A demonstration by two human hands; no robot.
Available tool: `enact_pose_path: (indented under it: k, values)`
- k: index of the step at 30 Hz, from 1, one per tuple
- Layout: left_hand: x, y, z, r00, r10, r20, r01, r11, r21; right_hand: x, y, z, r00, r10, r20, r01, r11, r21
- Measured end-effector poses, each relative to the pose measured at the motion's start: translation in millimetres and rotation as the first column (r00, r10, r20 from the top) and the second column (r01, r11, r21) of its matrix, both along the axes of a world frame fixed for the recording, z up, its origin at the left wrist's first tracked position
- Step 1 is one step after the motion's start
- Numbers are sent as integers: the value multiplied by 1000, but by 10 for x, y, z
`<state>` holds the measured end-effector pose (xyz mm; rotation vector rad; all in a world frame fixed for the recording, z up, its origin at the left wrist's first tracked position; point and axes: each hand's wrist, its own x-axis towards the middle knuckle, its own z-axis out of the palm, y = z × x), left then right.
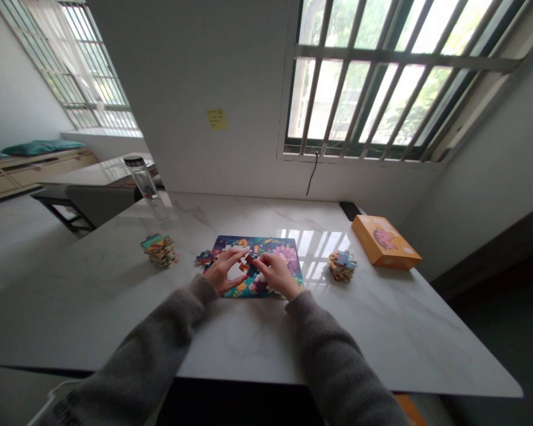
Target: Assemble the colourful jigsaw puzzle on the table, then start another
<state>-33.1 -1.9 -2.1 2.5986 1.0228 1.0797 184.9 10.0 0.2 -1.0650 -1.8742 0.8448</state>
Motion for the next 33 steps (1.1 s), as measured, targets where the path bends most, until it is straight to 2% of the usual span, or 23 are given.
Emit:
enact_pose_path:
  k: [4,8,10,12,14,17,21,25,31,33]
  values:
    - [-29,44,-45,1000,-6,-14,5,1000,-11,35,-2,12,997,33,71,-34,999,7]
    - [-93,110,-78,996,87,-37,-87,996,5,55,-3,23,1000,-26,2,26,999,40]
    - [-129,131,-69,987,151,-53,-152,988,0,70,-18,42,997,-74,-27,76,992,97]
    - [-160,141,-52,977,200,-67,-201,979,-10,81,-50,66,996,-89,19,84,977,197]
    - [-180,144,-40,969,232,-78,-235,972,-20,77,-93,85,991,-71,114,34,955,296]
    - [-187,148,-49,964,251,-82,-255,966,-34,36,-155,87,971,-16,239,-75,928,366]
    - [-160,151,-80,972,221,-78,-226,972,-60,-14,-184,50,944,18,328,-153,908,389]
    - [-183,146,-66,974,195,-117,-203,977,-68,4,-155,14,926,-6,378,-155,906,394]
    - [-399,183,-45,939,323,-120,-330,943,-42,71,-97,-32,897,-86,433,-101,915,391]
    - [-427,198,-65,937,330,-116,-336,941,-34,78,-92,-45,898,-98,429,-90,913,397]
